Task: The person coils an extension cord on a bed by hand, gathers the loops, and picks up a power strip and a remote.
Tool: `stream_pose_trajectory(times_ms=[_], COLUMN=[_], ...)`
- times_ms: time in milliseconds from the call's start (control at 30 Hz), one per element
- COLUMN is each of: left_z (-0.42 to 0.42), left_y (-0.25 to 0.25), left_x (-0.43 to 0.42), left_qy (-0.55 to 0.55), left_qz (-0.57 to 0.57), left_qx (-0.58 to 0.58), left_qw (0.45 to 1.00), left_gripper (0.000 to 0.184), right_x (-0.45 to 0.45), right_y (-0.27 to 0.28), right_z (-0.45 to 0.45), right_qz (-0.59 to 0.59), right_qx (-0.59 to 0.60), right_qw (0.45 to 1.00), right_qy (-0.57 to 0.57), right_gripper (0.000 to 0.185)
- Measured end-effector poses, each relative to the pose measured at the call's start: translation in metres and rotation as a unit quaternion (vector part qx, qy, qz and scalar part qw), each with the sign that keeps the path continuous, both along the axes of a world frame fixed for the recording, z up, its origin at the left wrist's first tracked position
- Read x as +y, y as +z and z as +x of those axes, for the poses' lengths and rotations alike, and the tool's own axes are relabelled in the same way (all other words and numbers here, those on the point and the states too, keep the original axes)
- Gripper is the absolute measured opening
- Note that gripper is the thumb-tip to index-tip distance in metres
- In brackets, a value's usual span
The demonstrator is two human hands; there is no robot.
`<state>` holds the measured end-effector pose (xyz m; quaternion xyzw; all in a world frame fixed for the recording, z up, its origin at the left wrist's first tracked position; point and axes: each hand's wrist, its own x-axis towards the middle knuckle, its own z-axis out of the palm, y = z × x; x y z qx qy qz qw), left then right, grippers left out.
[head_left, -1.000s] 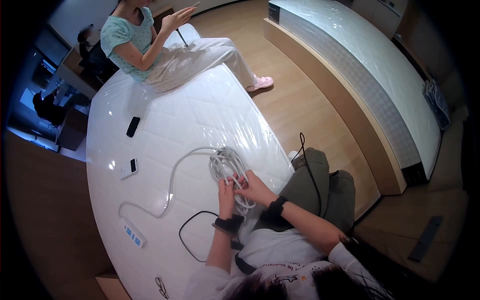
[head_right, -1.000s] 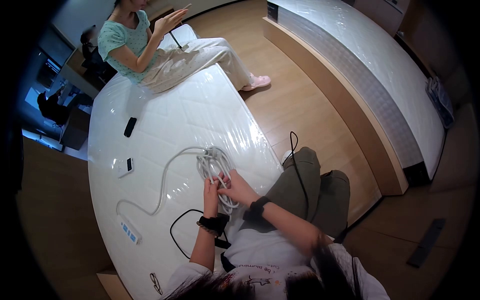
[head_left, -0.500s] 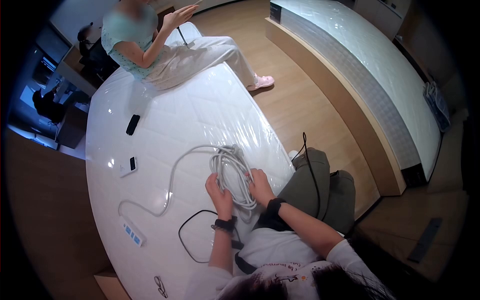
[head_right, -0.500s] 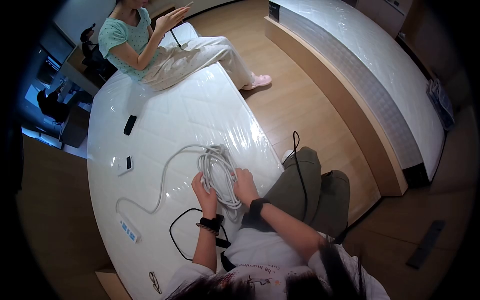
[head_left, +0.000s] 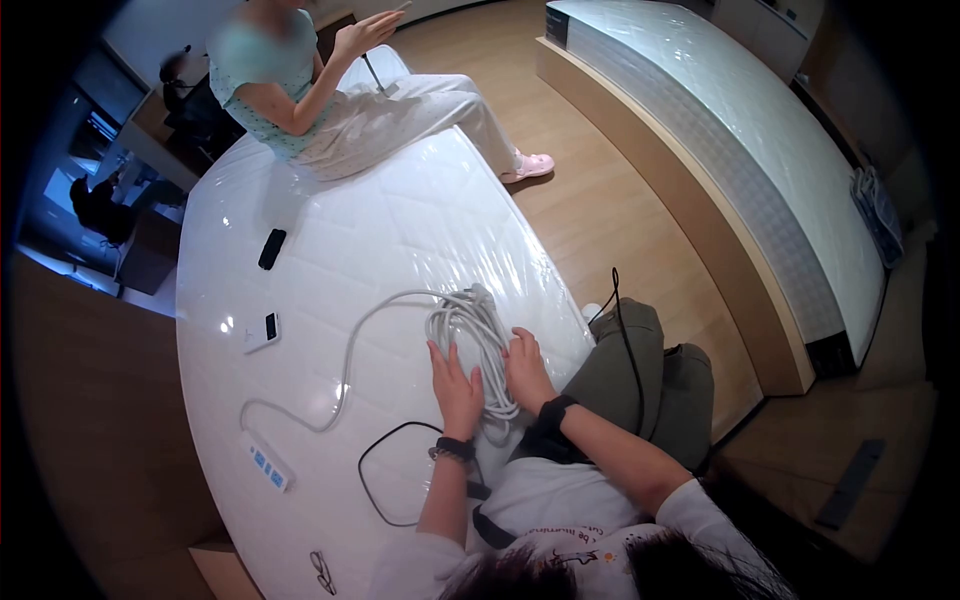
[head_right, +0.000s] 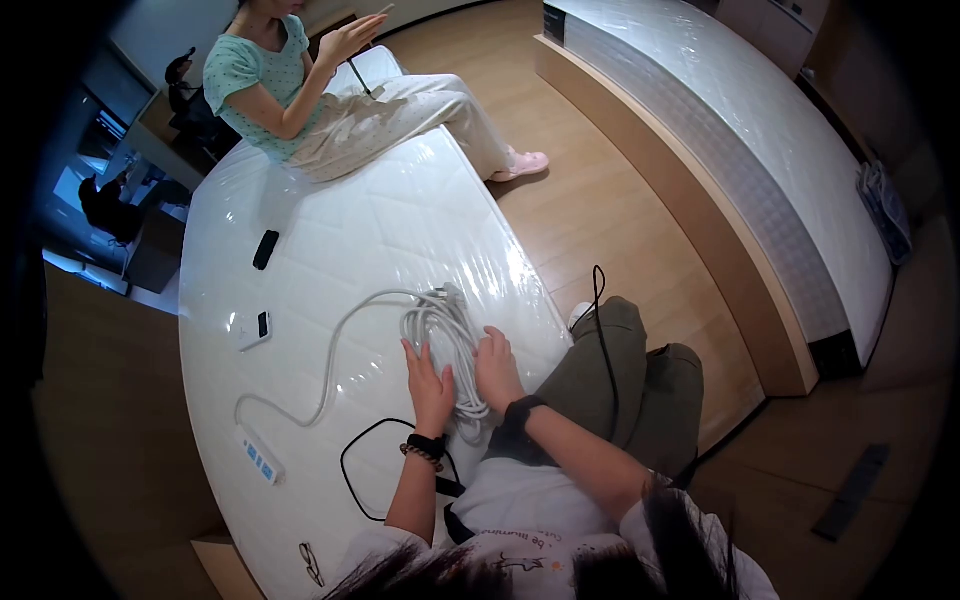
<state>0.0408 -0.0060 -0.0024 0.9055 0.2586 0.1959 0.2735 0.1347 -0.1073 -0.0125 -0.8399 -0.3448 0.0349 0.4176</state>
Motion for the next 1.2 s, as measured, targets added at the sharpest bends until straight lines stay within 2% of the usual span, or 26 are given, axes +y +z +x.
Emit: stream_pose_trajectory(times_ms=[100,200,300,400,467,667,700,800,867,933,967,1033,1133,1167,1200], left_z=[0.001,0.003,0.002,0.001,-0.001,-0.01,-0.012,-0.012,-0.013,-0.021,-0.023,-0.024,-0.038,-0.051,-0.051], left_y=[-0.001,-0.007,-0.01,-0.017,-0.018,0.037,0.036,0.046,0.046,0.029,0.029,0.028,-0.001,-0.027,-0.022], left_x=[-0.003,-0.004,-0.004,-0.001,0.0,0.03,0.038,0.071,0.098,0.137,0.145,0.155,0.163,0.173,0.171], left_qy=[0.009,0.019,0.02,0.013,0.011,-0.095,-0.108,-0.107,-0.027,0.076,0.143,0.268,0.218,0.176,0.175], left_qz=[0.018,0.033,0.043,0.061,0.077,-0.106,-0.176,-0.21,-0.087,0.09,0.096,0.104,0.044,0.122,0.111], left_qx=[0.028,0.06,0.07,0.071,0.073,0.133,0.073,-0.027,-0.063,-0.002,0.101,0.3,0.336,0.281,0.263], left_qw=[0.999,0.998,0.996,0.995,0.994,0.981,0.976,0.971,0.994,0.993,0.98,0.91,0.915,0.936,0.942], left_gripper=[0.066,0.071,0.071,0.071,0.07,0.059,0.051,0.043,0.04,0.046,0.048,0.053,0.061,0.057,0.056], right_x=[0.001,-0.001,0.003,0.009,0.011,0.003,0.003,0.004,0.008,0.011,0.012,0.011,0.01,0.01,0.01], right_y=[0.012,0.01,0.014,0.021,0.006,0.013,0.015,0.011,0.002,0.002,0.008,0.023,0.035,0.033,0.032], right_z=[-0.001,-0.004,-0.005,-0.004,-0.005,-0.004,-0.004,-0.006,-0.008,-0.009,-0.009,-0.008,-0.008,-0.009,-0.01], right_qz=[-0.025,-0.162,-0.124,-0.121,-0.159,-0.13,-0.131,-0.144,-0.161,-0.172,-0.174,-0.191,-0.228,-0.232,-0.238], right_qx=[-0.049,-0.033,-0.068,-0.191,-0.151,-0.097,-0.097,-0.091,-0.093,-0.065,-0.037,-0.013,-0.019,-0.02,-0.02], right_qw=[0.997,0.985,0.989,0.965,0.962,0.967,0.966,0.967,0.967,0.968,0.969,0.966,0.956,0.955,0.953], right_qy=[0.049,0.046,0.037,0.133,0.166,0.194,0.2,0.191,0.177,0.17,0.17,0.174,0.182,0.183,0.184], right_gripper=[0.021,0.032,0.046,0.053,0.051,0.054,0.055,0.061,0.063,0.066,0.068,0.072,0.079,0.08,0.082])
